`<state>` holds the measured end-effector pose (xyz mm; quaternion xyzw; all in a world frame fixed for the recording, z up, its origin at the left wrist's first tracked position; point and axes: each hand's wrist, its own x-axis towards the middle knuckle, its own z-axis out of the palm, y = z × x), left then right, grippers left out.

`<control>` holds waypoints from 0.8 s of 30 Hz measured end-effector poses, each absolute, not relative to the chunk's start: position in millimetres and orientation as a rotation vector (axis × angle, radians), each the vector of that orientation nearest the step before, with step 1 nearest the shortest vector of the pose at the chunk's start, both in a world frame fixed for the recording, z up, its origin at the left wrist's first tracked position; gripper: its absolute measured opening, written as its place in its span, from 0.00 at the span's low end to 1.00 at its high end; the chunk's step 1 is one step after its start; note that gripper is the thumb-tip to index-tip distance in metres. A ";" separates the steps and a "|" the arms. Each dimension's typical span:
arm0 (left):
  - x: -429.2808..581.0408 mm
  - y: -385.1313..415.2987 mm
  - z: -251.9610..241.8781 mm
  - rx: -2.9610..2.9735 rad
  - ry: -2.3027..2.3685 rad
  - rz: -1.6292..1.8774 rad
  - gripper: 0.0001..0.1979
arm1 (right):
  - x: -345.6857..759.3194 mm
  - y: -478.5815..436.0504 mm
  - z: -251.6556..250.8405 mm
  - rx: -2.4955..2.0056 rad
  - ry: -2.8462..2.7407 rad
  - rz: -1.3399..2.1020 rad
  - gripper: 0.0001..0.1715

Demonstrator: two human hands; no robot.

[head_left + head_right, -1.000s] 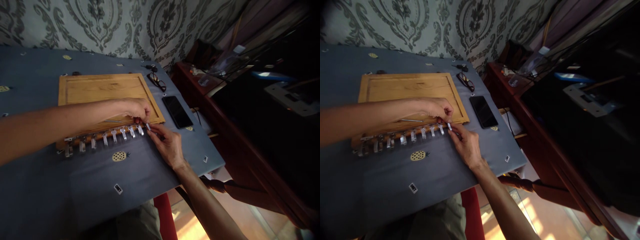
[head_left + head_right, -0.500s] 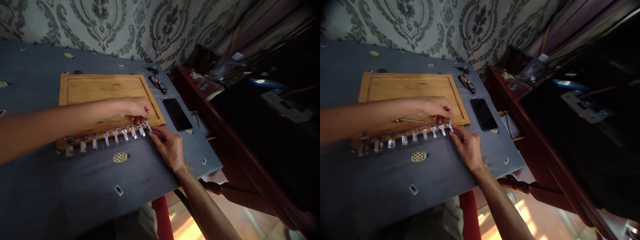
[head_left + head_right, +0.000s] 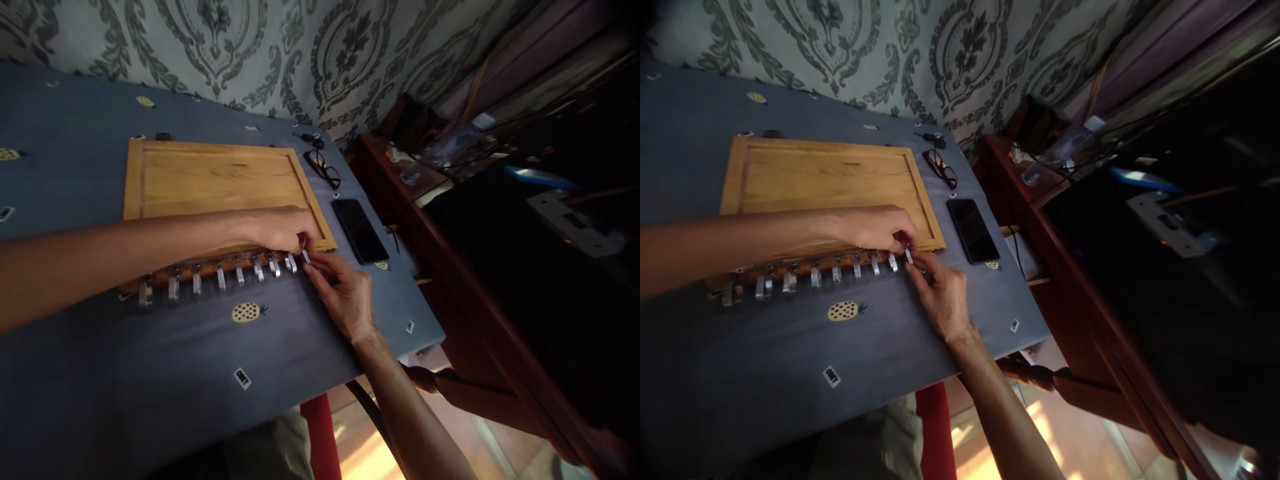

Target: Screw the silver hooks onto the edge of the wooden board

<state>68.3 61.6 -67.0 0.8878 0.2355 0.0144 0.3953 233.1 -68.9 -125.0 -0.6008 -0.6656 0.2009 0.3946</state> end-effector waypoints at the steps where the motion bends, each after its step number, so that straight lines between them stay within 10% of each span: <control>1: 68.9 62.3 -66.9 2.253 0.596 0.040 0.14 | 233.0 -69.1 -124.7 -1.518 -1.686 0.518 0.10; 24: 70.2 70.7 -55.1 2.280 0.665 -0.093 0.09 | 233.2 -69.0 -126.5 -1.498 -1.702 0.536 0.10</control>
